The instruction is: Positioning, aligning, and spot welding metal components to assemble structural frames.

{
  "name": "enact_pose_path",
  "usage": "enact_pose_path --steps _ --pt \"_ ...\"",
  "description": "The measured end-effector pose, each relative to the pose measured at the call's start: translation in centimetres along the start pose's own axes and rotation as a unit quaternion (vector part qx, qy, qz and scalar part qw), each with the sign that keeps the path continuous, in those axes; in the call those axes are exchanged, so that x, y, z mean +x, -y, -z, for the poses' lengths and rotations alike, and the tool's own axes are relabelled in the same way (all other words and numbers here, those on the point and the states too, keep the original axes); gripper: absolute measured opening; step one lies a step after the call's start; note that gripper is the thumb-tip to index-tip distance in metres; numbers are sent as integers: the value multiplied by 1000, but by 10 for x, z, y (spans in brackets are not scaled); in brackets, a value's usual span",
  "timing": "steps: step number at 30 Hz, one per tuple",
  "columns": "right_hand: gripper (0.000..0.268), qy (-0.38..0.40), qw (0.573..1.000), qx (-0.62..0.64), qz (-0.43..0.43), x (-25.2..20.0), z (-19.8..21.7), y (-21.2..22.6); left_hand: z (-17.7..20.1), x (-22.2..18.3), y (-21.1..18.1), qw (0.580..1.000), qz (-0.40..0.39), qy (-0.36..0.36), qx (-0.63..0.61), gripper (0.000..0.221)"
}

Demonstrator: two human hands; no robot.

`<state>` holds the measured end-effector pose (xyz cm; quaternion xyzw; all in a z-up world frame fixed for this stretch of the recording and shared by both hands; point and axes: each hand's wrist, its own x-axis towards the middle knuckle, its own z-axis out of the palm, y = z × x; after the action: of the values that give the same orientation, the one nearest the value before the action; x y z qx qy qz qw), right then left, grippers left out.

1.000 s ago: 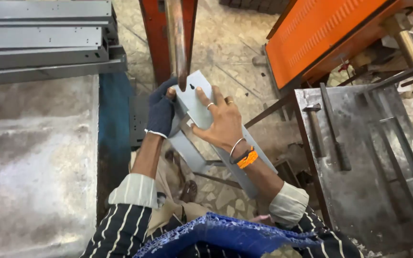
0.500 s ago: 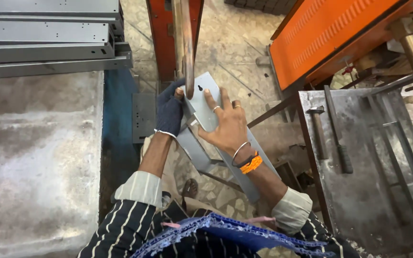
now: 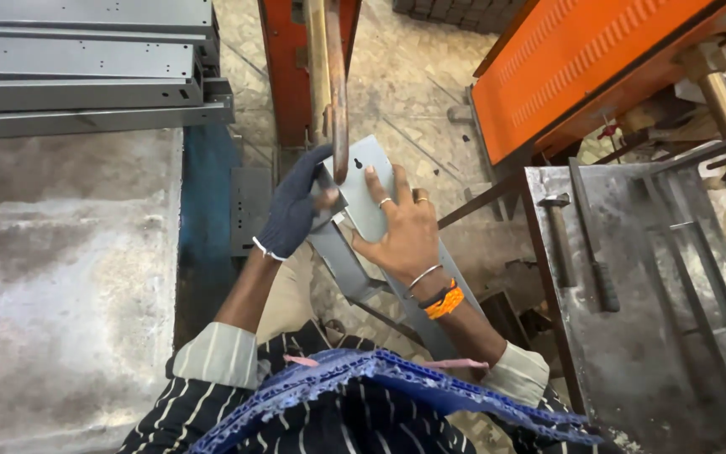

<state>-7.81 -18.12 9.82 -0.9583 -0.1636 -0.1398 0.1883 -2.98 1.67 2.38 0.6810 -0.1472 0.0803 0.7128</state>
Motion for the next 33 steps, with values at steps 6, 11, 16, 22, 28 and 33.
enact_pose_path --steps 6,11,16,22,28,33 --pt "97 4 1000 -15 -2 0 -3 -3 -11 -2 -26 976 -53 53 207 89" --pt "98 1 1000 -6 -5 1 -2 0 -44 0 12 966 -42 -102 233 79" --pt "94 -21 1000 -2 7 0 -2 1 -46 2 13 945 -84 -171 266 74" --pt "88 -53 998 16 16 -1 -3 -1 -47 5 13 954 -3 -165 251 76" --pt "87 -59 998 17 18 -1 -5 -2 -46 7 3 956 -31 -163 243 75" --pt "86 -46 999 4 15 0 -2 -2 -50 5 6 955 -60 -178 228 70"
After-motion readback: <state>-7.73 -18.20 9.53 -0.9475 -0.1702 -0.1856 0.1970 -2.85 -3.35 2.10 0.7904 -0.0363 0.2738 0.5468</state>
